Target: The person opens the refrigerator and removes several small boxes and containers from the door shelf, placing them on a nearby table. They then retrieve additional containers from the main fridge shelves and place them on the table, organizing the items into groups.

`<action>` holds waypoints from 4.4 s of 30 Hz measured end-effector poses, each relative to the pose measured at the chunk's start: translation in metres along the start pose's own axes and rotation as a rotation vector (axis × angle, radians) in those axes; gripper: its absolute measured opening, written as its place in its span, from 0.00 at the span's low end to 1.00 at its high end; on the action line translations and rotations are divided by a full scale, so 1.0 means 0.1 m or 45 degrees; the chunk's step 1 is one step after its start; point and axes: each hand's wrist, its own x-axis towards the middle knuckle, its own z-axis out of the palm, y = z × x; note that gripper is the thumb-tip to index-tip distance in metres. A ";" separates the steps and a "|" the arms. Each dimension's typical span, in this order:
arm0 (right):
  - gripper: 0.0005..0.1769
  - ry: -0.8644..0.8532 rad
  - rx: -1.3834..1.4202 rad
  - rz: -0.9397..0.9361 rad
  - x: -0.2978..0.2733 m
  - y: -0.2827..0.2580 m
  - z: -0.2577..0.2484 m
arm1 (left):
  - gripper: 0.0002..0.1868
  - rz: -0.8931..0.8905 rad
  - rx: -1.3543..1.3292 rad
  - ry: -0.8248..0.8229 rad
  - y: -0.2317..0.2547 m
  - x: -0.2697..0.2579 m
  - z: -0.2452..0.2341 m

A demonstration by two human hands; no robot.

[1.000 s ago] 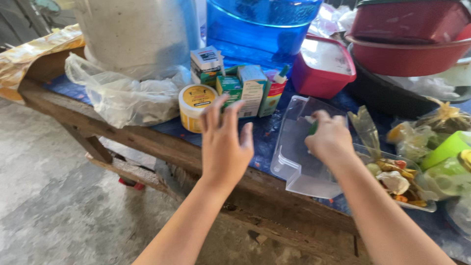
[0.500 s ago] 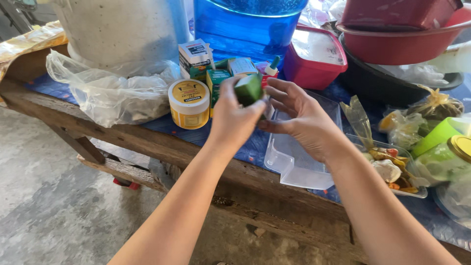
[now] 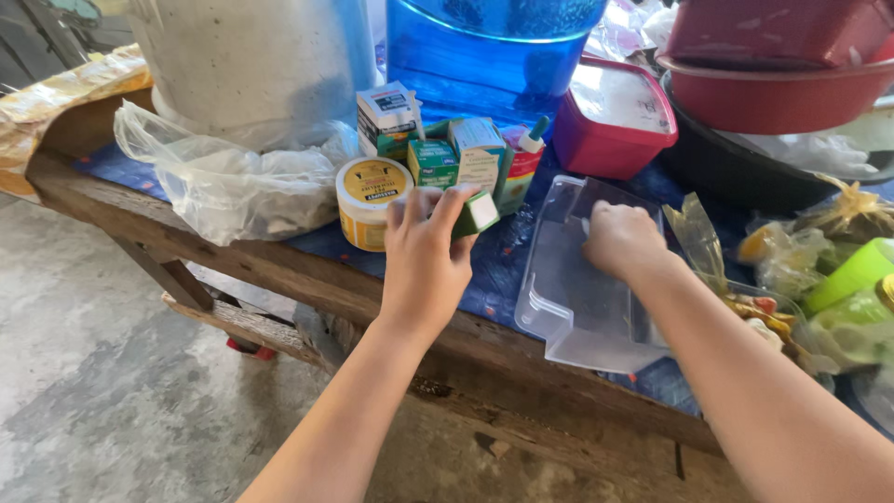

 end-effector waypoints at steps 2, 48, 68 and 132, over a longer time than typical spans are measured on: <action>0.19 0.013 0.126 0.015 0.00 -0.05 -0.17 | 0.29 0.005 0.003 0.015 0.00 0.05 -0.08; 0.17 -0.043 0.585 0.659 -1.35 0.10 -0.62 | 0.31 0.141 0.147 -0.744 -0.23 0.22 0.73; 0.11 0.247 1.561 0.517 -1.40 0.16 -0.70 | 0.08 -0.078 0.261 -0.468 -0.19 0.25 0.65; 0.25 0.389 1.404 1.017 0.37 5.80 -1.44 | 0.56 0.146 -0.689 -0.963 4.32 -0.03 3.87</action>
